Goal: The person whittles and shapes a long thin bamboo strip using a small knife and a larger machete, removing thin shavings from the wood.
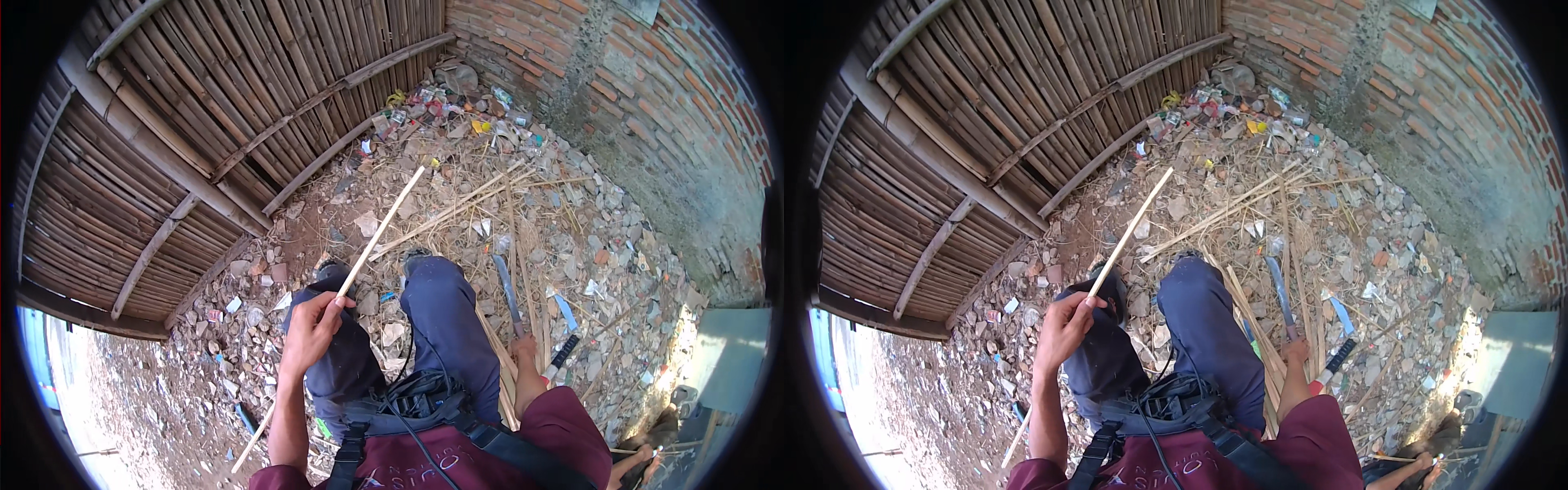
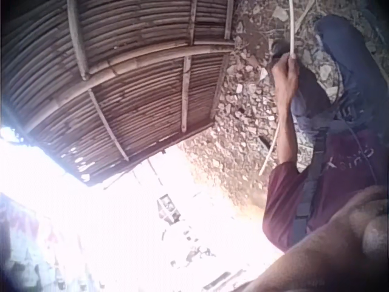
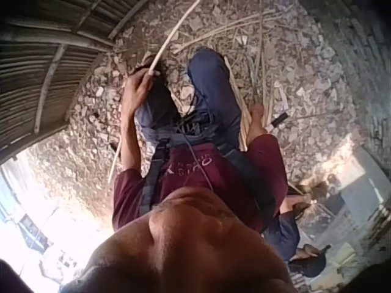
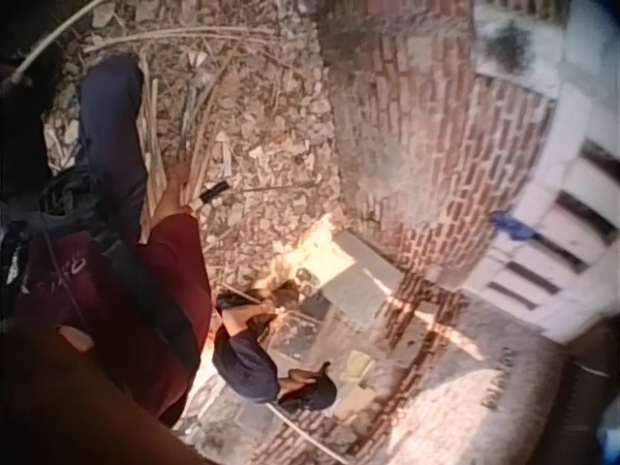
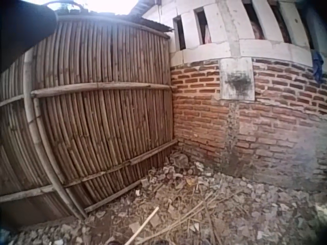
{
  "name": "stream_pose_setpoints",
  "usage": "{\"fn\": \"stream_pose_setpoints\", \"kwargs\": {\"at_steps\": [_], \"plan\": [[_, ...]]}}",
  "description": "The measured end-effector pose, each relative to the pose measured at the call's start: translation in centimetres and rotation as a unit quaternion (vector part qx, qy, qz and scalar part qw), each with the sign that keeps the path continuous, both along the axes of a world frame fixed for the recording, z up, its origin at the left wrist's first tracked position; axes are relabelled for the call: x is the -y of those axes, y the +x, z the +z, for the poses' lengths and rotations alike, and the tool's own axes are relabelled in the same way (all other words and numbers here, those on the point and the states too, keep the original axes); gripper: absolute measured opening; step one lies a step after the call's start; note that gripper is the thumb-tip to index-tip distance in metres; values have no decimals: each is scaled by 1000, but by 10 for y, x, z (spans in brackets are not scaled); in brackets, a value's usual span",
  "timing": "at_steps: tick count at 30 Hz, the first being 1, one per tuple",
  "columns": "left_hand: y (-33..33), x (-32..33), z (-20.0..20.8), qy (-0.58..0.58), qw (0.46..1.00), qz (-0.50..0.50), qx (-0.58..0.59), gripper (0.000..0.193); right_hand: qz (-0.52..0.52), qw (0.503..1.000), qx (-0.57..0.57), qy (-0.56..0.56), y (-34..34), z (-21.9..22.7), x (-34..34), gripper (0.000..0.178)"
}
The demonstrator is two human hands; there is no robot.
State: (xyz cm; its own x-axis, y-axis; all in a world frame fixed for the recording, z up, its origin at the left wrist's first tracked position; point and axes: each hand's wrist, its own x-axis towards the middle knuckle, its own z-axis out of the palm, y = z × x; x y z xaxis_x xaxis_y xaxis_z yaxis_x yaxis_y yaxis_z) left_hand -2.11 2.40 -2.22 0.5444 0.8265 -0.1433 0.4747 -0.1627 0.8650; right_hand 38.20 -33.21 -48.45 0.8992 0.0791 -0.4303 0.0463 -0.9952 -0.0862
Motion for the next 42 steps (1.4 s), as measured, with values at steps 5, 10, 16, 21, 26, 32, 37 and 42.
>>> {"fn": "stream_pose_setpoints", "kwargs": {"at_steps": [5, 10, 16, 21, 26, 32, 37, 42], "plan": [[1, 5, 19, -155, 986, -45, 41, 33, 2, 997, -44, -61, 16, -20, -9, 67], [2, 0, 26, -306, 940, -110, 100, 37, -25, 995, 31, -95, 19, -45, -24, 65], [5, -4, 22, -374, 911, -117, 132, 40, -52, 997, -44, -30, -2, -53, -48, 66], [12, -7, 26, -369, 913, -108, 133, 40, 37, 999, 7, -27, -12, -36, -41, 52], [10, 1, 22, -300, 941, -97, 119, 37, -36, 976, -155, 148, -8, 35, -61, 52], [20, 9, 13, -104, 991, -61, 58, 31, -6, 948, -59, 312, 5, 55, -66, 45], [31, 17, 13, 2, 999, -13, 30, 26, 62, 913, 84, 394, -5, 134, -101, 40], [37, 19, 16, 39, 999, -20, -17, 27, 194, 826, 105, 518, -26, 291, -173, 31]]}}
